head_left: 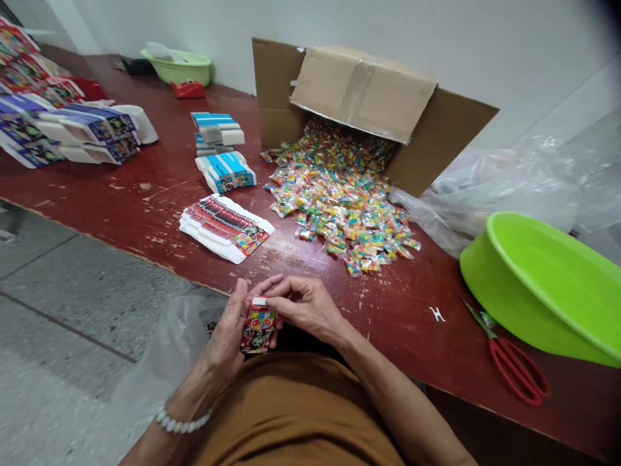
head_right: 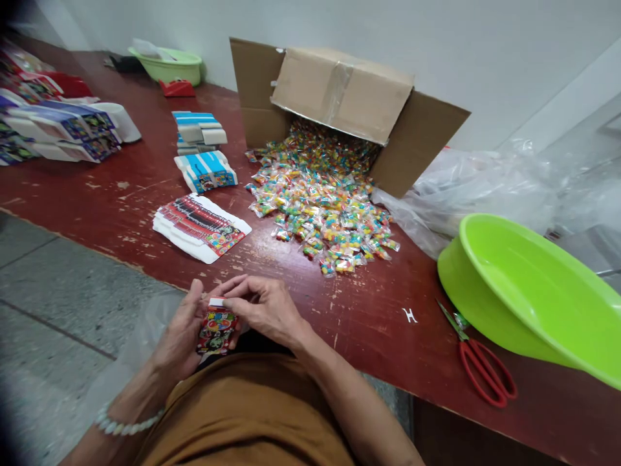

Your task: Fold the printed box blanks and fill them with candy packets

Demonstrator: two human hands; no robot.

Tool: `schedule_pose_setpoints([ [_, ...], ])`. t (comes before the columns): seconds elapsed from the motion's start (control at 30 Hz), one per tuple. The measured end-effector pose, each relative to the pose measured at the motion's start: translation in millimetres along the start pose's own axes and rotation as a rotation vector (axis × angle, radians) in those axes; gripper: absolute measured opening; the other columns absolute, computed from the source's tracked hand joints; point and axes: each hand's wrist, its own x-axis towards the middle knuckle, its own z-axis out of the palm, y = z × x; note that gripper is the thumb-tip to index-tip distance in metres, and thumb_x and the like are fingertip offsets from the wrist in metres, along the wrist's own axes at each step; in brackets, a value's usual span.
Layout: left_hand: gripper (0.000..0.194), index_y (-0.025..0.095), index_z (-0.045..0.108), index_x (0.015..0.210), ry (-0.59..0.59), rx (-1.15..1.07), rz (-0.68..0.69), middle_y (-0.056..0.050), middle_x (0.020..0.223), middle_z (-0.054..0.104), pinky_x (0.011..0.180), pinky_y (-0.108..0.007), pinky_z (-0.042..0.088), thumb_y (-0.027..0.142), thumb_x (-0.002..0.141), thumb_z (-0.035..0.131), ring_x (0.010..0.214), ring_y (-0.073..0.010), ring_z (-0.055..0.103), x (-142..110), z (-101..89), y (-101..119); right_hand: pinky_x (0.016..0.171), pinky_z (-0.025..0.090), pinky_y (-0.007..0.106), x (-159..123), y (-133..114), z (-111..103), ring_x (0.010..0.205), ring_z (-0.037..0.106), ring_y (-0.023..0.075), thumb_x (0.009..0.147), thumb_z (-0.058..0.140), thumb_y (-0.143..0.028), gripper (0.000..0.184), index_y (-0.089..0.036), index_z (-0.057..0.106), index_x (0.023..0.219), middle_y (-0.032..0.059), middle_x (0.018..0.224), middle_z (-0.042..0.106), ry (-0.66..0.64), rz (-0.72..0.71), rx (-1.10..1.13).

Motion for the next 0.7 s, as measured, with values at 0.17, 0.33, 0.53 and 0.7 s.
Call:
schedule_pose_setpoints([
  [0.17, 0.054, 0.013, 0.057, 0.141, 0.099, -0.054, -0.017, -0.010, 0.092, 0.077, 0.040, -0.028, 0.053, 0.043, 0.097, 0.050, 0.043, -0.0148, 0.060, 3, 7.3, 6, 0.099, 0.052, 0.041, -6, 2, -4, 0.108, 0.066, 0.0197, 0.089, 0.074, -0.033, 0.009, -0.025, 0.073, 0.093, 0.0053, 0.108, 0.075, -0.035, -0.300, -0.477],
  [0.33, 0.064, 0.022, 0.053, 0.144, 0.197, 0.120, 0.097, -0.002, 0.079, 0.073, 0.046, -0.028, 0.052, 0.045, 0.085, 0.066, 0.052, -0.0189, 0.064, 1, -17.5, -6, 0.082, 0.055, 0.031, 28, 17, -14, 0.089, 0.068, 0.0159, 0.093, 0.069, -0.040, 0.019, -0.022, 0.072, 0.091, 0.0043, 0.104, 0.073, -0.088, -0.162, -0.497],
  [0.53, 0.064, 0.026, 0.059, 0.135, 0.558, 0.516, 0.366, -0.005, 0.106, 0.071, 0.086, -0.033, 0.051, 0.059, 0.082, 0.072, 0.100, -0.0257, 0.066, -13, -80.0, -7, 0.095, 0.050, 0.039, 117, 16, -28, 0.112, 0.062, 0.0247, 0.093, 0.068, -0.034, 0.040, -0.017, 0.059, 0.129, 0.0145, 0.129, 0.061, 0.307, -0.007, -0.969],
  [0.7, 0.043, 0.026, 0.066, 0.118, 0.615, 0.505, 0.470, -0.004, 0.099, 0.072, 0.096, -0.034, 0.045, 0.050, 0.084, 0.072, 0.104, -0.0266, 0.063, -12, -90.6, 1, 0.096, 0.048, 0.050, 148, 23, -17, 0.115, 0.062, 0.0341, 0.089, 0.068, -0.052, 0.051, -0.015, 0.059, 0.123, 0.0189, 0.134, 0.051, 0.334, 0.220, -1.188],
])
